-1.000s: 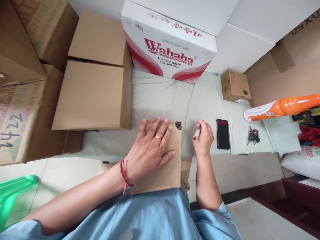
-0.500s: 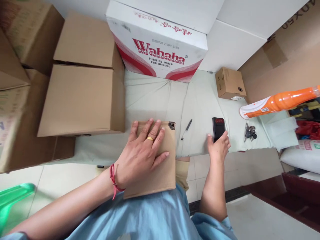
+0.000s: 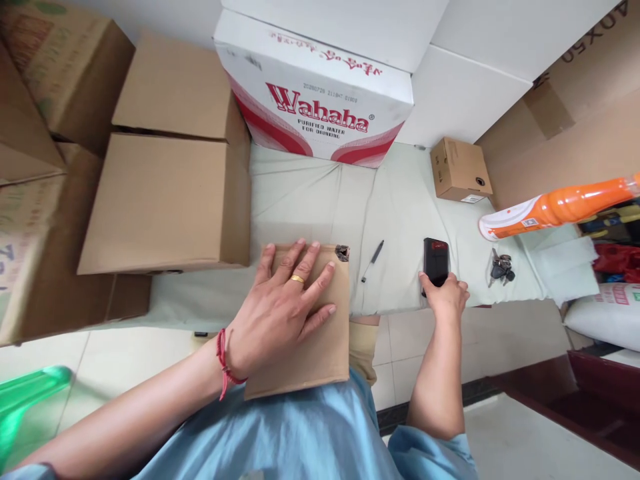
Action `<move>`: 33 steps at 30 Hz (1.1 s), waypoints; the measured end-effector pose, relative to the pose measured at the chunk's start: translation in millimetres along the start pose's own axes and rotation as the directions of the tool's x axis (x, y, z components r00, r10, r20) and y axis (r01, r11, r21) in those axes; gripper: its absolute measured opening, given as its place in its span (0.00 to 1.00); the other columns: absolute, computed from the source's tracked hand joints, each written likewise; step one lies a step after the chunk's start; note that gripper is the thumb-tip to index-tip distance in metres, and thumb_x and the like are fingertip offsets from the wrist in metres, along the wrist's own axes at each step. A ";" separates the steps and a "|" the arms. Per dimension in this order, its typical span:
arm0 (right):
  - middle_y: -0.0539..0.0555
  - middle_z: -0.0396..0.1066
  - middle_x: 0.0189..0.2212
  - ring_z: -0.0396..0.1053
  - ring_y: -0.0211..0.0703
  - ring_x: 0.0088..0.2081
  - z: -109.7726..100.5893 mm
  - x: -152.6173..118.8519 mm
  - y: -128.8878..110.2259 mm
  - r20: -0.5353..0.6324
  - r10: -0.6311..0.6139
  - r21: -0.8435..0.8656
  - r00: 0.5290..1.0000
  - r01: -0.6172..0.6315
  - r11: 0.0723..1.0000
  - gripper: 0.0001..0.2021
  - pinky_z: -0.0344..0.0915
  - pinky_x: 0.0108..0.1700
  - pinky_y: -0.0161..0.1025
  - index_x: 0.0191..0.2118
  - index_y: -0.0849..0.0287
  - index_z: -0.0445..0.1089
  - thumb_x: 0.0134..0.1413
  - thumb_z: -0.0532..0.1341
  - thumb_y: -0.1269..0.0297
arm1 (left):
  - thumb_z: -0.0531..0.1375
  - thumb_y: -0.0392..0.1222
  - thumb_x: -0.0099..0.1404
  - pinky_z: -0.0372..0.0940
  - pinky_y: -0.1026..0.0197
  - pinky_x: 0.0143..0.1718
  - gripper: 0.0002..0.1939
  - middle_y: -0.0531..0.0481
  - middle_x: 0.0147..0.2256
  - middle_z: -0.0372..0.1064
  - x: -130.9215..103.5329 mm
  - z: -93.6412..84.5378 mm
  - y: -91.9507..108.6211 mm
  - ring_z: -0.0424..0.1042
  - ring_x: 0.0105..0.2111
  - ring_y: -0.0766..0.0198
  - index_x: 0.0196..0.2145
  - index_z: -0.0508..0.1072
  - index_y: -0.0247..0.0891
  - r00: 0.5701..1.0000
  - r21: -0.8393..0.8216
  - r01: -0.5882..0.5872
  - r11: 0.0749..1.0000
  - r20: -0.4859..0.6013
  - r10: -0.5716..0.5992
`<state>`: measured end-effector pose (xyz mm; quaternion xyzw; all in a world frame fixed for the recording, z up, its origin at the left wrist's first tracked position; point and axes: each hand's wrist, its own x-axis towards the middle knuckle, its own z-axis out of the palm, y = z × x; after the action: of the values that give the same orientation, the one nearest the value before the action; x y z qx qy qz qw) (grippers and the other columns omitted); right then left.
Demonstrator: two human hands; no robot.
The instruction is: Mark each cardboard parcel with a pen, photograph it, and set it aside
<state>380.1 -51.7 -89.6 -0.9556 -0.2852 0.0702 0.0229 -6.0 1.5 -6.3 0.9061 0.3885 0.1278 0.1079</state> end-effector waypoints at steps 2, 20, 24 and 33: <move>0.78 0.71 0.55 0.70 0.74 0.60 -2.6 -3.3 -2.5 0.051 -0.016 0.011 0.999 0.016 1.000 0.45 0.65 0.66 0.62 0.61 0.69 0.72 0.48 0.70 0.36 | 0.59 0.54 0.79 0.53 0.17 0.71 0.29 0.27 0.74 0.58 -1.5 -0.1 -1.5 0.58 0.75 0.27 0.69 0.74 0.35 1.000 -0.026 0.005 1.000 -0.009 -0.005; 0.63 0.78 0.53 0.78 0.56 0.48 -12.1 -99.9 -33.4 0.069 -0.245 0.695 0.967 0.129 0.707 0.43 0.73 0.56 0.55 0.59 0.57 0.68 0.39 0.76 0.42 | 0.55 0.46 0.81 0.54 0.23 0.73 0.23 0.41 0.71 0.67 -0.7 5.3 -7.4 0.68 0.70 0.37 0.67 0.75 0.37 0.996 -0.105 -0.071 0.992 -0.059 0.065; 0.56 0.78 0.46 0.78 0.51 0.45 -29.0 -155.9 -60.9 -0.036 -0.411 0.764 0.911 0.290 0.576 0.38 0.76 0.51 0.50 0.61 0.54 0.65 0.47 0.75 0.48 | 0.55 0.47 0.81 0.54 0.24 0.72 0.23 0.41 0.71 0.68 -1.5 5.5 -7.8 0.68 0.70 0.36 0.67 0.74 0.36 0.994 -0.088 -0.074 0.993 -0.084 0.066; 0.60 0.71 0.51 0.74 0.58 0.53 -59.4 -207.2 -98.8 -0.390 -0.447 0.543 0.805 0.593 0.595 0.38 0.77 0.53 0.58 0.64 0.55 0.62 0.52 0.74 0.49 | 0.54 0.47 0.81 0.51 0.20 0.73 0.28 0.37 0.71 0.67 2.3 7.2 -0.7 0.66 0.71 0.35 0.72 0.69 0.32 0.998 -0.083 -0.021 0.996 -0.068 0.015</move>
<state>163.8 -83.0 2.5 -0.7632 -0.5066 0.0509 0.3977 -2.7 3.0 -13.0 0.8995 0.3781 0.1752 0.1314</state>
